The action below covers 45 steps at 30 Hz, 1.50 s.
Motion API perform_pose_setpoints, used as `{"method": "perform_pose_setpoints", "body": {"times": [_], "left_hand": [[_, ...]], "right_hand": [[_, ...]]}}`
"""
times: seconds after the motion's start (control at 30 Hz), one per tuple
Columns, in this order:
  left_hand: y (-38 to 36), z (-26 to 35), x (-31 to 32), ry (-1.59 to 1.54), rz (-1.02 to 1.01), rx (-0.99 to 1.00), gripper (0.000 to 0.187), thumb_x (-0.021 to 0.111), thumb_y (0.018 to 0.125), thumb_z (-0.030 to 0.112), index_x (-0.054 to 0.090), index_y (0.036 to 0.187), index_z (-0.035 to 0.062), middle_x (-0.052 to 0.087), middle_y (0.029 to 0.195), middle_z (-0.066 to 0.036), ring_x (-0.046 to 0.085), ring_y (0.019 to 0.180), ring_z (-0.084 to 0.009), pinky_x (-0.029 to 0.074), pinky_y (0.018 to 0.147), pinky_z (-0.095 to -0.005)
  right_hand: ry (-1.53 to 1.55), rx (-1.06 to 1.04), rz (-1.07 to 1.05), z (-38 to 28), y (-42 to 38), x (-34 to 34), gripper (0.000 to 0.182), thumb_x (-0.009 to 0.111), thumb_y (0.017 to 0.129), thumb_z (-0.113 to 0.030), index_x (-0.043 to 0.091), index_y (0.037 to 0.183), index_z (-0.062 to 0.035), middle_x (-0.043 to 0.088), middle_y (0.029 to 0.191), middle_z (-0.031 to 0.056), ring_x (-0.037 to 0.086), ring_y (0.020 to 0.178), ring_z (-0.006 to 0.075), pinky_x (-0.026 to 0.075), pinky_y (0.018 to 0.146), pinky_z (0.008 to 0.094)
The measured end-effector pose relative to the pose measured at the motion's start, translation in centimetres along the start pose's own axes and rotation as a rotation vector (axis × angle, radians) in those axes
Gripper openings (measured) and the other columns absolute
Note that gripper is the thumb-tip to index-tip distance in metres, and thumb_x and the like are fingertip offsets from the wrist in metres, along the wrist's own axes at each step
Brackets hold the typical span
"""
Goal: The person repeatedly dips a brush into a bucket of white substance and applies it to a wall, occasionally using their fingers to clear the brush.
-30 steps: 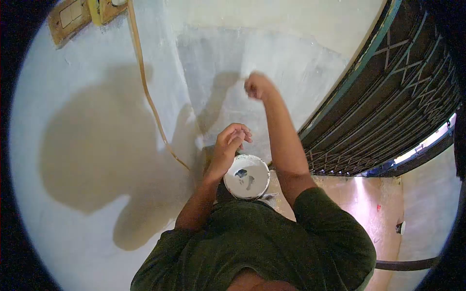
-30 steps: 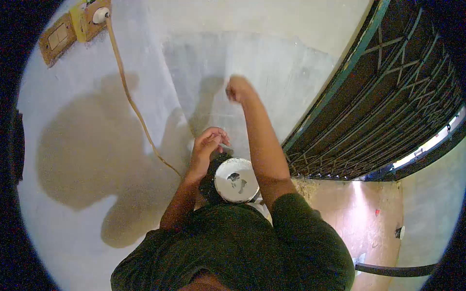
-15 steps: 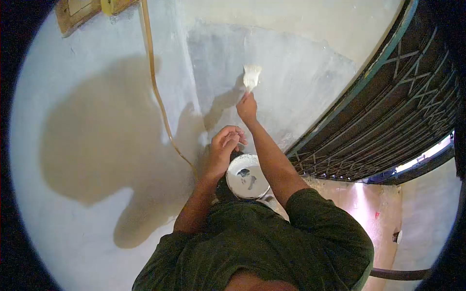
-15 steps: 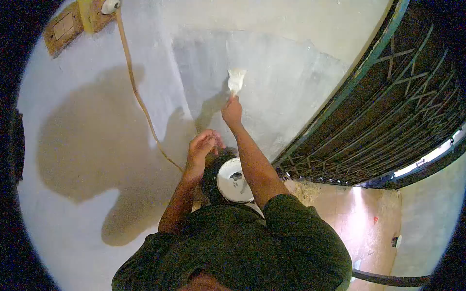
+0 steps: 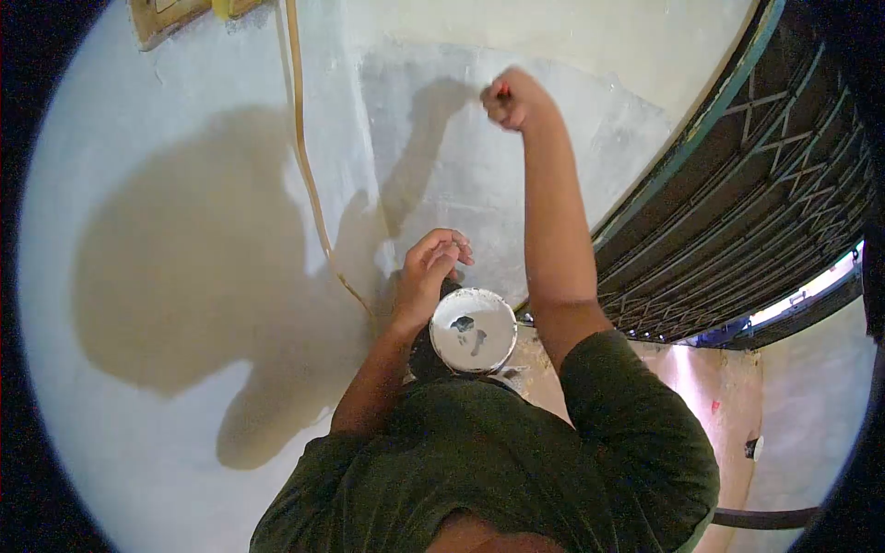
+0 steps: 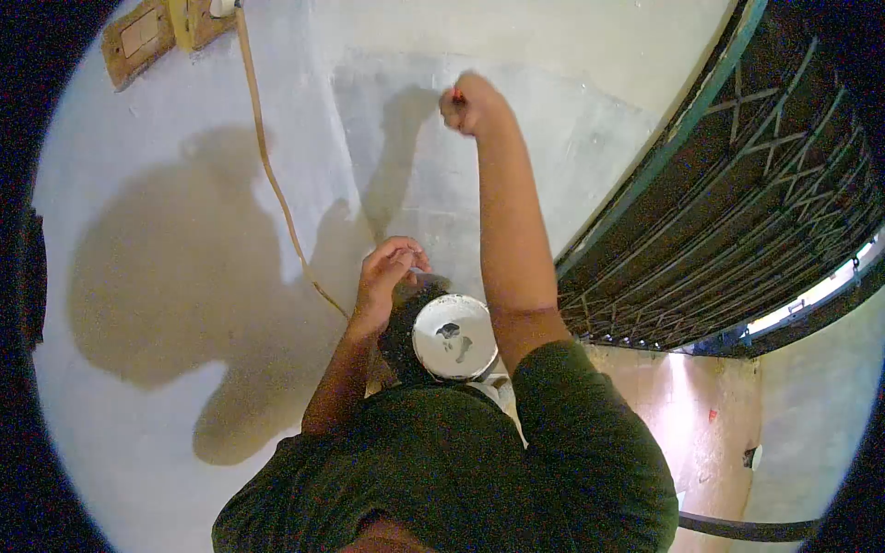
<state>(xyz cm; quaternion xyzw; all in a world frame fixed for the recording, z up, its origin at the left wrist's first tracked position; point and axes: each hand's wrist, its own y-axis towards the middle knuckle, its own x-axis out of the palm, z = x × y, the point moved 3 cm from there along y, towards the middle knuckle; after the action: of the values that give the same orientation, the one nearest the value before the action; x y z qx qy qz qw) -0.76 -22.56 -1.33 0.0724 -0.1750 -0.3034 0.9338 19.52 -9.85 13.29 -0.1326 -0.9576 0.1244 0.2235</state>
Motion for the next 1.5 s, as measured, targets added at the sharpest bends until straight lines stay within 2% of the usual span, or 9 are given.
{"method": "perform_pose_setpoints", "body": {"times": [0.07,0.23,0.3,0.37,0.53,0.7,1.0,1.07,1.5], "left_hand": [[0.0,-0.4,0.5,0.003,-0.031,-0.005,0.017,0.049,0.087,0.019,0.054,0.096,0.0056,0.058,0.088,-0.003,0.058,0.080,-0.0136,0.039,0.063,-0.0244],[0.0,-1.4,1.1,-0.014,-0.056,0.004,0.014,0.049,0.088,0.017,0.054,0.094,0.0053,0.058,0.087,-0.003,0.058,0.079,-0.0135,0.039,0.060,-0.0244],[0.0,-1.7,0.9,-0.024,-0.045,-0.007,0.013,0.049,0.088,0.016,0.055,0.093,0.0053,0.057,0.086,-0.003,0.058,0.079,-0.0134,0.039,0.060,-0.0244],[0.0,-2.2,0.7,-0.051,-0.033,-0.031,0.014,0.048,0.089,0.016,0.054,0.095,0.0051,0.057,0.087,-0.004,0.058,0.076,-0.0135,0.039,0.060,-0.0241],[0.0,-4.3,-0.8,0.068,0.125,-0.221,0.021,0.046,0.088,0.023,0.054,0.096,0.0054,0.058,0.087,-0.004,0.057,0.077,-0.0129,0.042,0.059,-0.0241],[0.8,-12.4,-5.2,0.621,0.053,-0.427,0.028,0.043,0.091,0.024,0.048,0.107,0.0007,0.057,0.097,-0.010,0.058,0.080,-0.0169,0.046,0.063,-0.0279],[0.8,-9.8,-1.2,0.228,0.002,-0.385,0.031,0.038,0.096,0.027,0.053,0.105,0.0010,0.055,0.090,-0.005,0.055,0.077,-0.0147,0.050,0.071,-0.0299],[0.6,-10.2,0.0,-0.203,0.118,-0.445,0.031,0.038,0.096,0.025,0.051,0.107,-0.0006,0.054,0.088,-0.004,0.054,0.076,-0.0142,0.049,0.068,-0.0288],[7.0,-16.1,-2.9,-0.377,0.003,-0.596,0.023,0.041,0.094,0.023,0.051,0.097,0.0030,0.045,0.065,0.001,0.036,0.047,-0.0058,0.026,0.040,-0.0182]], "right_hand": [[-0.232,-0.290,-0.230,-2.5,-1.8,1.7,0.017,0.037,0.076,-0.007,0.040,0.060,-0.0105,0.037,0.048,-0.0017,0.023,0.036,0.0065,0.015,0.032,0.0221],[-0.645,-0.575,0.040,2.8,-0.6,1.0,0.033,0.037,0.092,-0.034,0.046,0.087,-0.0027,0.034,0.049,-0.0019,0.025,0.037,0.0085,0.017,0.034,0.0247],[-0.832,-0.545,0.207,8.0,1.8,-1.2,0.057,0.028,0.094,-0.043,0.049,0.064,0.0009,0.046,0.048,0.0106,0.048,0.037,0.0207,0.034,0.032,0.0350],[-1.023,-0.546,0.414,15.7,6.2,-4.3,0.030,0.038,0.086,-0.018,0.056,0.087,0.0056,0.057,0.083,0.0311,0.055,0.081,0.0461,0.042,0.073,0.0532],[-0.575,0.044,0.254,28.7,6.5,-9.8,0.024,0.041,0.085,-0.018,0.056,0.090,0.0002,0.053,0.056,0.0107,0.053,0.046,0.0209,0.040,0.036,0.0362],[-0.001,0.037,-0.105,30.6,0.6,-8.9,0.035,0.037,0.093,-0.035,0.056,0.088,-0.0065,0.051,0.066,0.0030,0.051,0.058,0.0164,0.044,0.052,0.0286],[-0.314,-0.185,-0.044,27.2,-6.2,-7.3,0.044,0.034,0.095,-0.037,0.052,0.117,-0.0029,0.057,0.101,0.0079,0.054,0.087,0.0142,0.046,0.075,0.0286],[-0.320,-0.136,-0.059,26.9,-6.5,-7.7,0.044,0.034,0.095,-0.036,0.053,0.117,-0.0028,0.057,0.101,0.0079,0.054,0.087,0.0143,0.046,0.075,0.0281],[-0.261,0.065,0.130,26.7,-8.8,-15.3,0.060,0.029,0.092,-0.051,0.050,0.120,-0.0015,0.057,0.111,0.0149,0.055,0.097,0.0251,0.045,0.079,0.0380]]}}
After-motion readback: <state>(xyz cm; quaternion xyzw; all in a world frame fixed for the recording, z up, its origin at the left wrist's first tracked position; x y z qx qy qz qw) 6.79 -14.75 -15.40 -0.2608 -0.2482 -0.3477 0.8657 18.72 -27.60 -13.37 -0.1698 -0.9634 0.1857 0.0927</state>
